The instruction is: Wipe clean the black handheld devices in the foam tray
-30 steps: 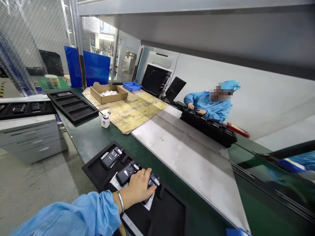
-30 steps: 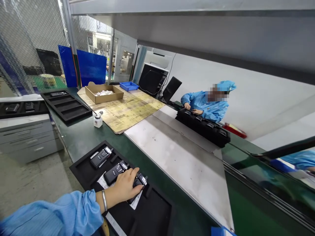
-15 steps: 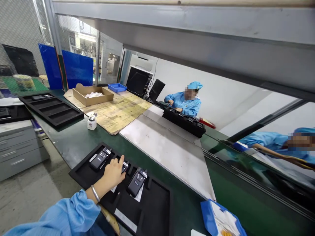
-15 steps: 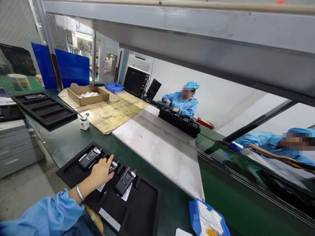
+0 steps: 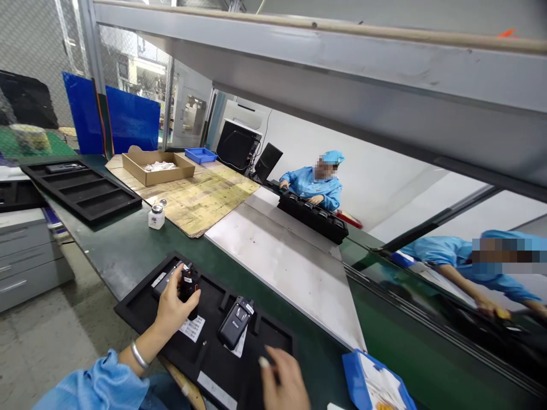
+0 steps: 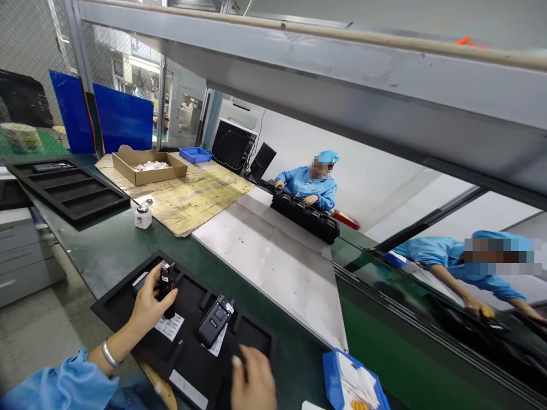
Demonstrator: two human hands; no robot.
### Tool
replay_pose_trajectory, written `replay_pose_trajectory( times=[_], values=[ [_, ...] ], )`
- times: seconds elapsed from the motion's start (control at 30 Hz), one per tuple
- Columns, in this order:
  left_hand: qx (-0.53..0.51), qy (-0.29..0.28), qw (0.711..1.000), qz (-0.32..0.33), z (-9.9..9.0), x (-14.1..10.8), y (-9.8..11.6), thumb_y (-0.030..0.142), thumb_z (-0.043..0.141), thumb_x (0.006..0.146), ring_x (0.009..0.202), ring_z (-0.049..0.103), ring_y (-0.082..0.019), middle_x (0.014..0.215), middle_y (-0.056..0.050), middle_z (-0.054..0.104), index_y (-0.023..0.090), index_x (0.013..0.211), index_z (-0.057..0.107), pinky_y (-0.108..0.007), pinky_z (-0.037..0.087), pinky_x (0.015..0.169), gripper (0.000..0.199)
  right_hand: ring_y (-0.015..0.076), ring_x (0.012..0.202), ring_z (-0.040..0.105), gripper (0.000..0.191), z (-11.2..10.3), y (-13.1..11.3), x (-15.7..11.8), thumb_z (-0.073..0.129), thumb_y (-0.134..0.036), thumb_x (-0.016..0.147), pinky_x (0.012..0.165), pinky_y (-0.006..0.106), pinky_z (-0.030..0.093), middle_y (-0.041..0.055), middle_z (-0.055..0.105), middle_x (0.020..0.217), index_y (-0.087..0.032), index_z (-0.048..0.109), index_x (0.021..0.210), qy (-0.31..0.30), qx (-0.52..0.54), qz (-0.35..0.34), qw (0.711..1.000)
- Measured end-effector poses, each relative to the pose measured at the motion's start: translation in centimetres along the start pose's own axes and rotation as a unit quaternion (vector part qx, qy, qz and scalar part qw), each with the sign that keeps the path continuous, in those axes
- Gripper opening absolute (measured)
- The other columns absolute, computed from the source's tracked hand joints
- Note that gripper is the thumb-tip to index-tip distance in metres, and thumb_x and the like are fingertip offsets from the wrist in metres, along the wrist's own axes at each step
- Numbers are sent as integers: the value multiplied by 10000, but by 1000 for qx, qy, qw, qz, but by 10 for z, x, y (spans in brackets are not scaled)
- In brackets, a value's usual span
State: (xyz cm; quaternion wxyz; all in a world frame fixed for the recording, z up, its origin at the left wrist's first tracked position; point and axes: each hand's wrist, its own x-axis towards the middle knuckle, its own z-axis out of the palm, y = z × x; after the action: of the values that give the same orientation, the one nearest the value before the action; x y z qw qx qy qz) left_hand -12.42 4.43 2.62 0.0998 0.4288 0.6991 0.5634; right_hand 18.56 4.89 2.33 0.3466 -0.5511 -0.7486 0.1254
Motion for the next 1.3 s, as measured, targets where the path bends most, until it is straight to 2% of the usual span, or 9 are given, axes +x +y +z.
replay_pose_trajectory(
  times=[0.13,0.2,0.3,0.53,0.7,0.9,1.0,1.13,1.3],
  values=[
    [-55,31,998,2,-2,5,1,391,663,818,1068,632,-240,1218,-110,597,205,1450,350,-403,555,909,729,245,1020,632,306,63,-105,41,573,-193,810,926,370,481,81,660,1087,-231,706,1082,-231,-52,-54,970],
    [-77,56,995,-1,-4,7,1,388,662,821,1077,629,-241,1225,-117,588,196,1445,350,-403,557,909,723,283,1057,612,300,84,-140,52,620,-182,772,927,411,462,97,649,1094,-206,700,1060,-290,-102,-76,949],
    [-98,86,991,-6,-8,8,0,378,652,830,1056,640,-231,1203,-114,597,192,1438,351,-389,560,904,703,322,1093,592,261,98,-162,58,616,-166,767,923,460,442,122,641,1102,-176,686,1018,-319,-156,-89,931],
    [-122,79,989,-10,-3,11,1,357,659,825,1034,645,-225,1190,-100,609,200,1428,373,-381,556,907,686,328,1030,629,305,103,-159,64,660,-60,639,858,409,453,144,659,1061,-146,658,931,-337,-129,-23,932],
    [-127,85,988,1,-7,8,-1,338,664,827,1110,613,-242,1270,-120,566,201,1438,363,-402,532,960,695,184,726,678,169,110,-144,75,547,-38,708,624,232,423,25,695,749,-197,577,758,-328,-58,53,941],
    [-71,27,997,14,-7,4,-6,328,655,822,1188,585,-277,1304,-122,568,208,1418,384,-433,526,979,666,144,525,654,238,119,-128,94,359,-84,860,497,203,406,5,697,645,-178,504,1023,-288,-23,138,948],
    [-26,-8,999,46,-4,4,-6,317,652,819,1257,542,-287,1338,-124,557,203,1409,394,-458,479,1047,654,165,582,685,272,119,-129,96,375,-77,853,528,225,425,52,731,757,-169,478,1087,-262,-44,143,953],
    [12,-14,997,70,-4,4,-4,312,620,843,1275,532,-284,1345,-123,560,196,1412,382,-463,452,1078,628,247,862,721,244,118,-135,91,470,-96,845,666,278,460,125,732,932,-169,493,1077,-241,-106,112,958],
    [30,-33,996,78,-3,5,-6,317,617,849,1284,521,-295,1349,-137,547,194,1426,354,-483,449,1074,646,284,849,716,167,115,-142,88,459,-160,904,679,321,467,130,711,942,-171,543,1047,-242,-166,63,954]
  ],
)
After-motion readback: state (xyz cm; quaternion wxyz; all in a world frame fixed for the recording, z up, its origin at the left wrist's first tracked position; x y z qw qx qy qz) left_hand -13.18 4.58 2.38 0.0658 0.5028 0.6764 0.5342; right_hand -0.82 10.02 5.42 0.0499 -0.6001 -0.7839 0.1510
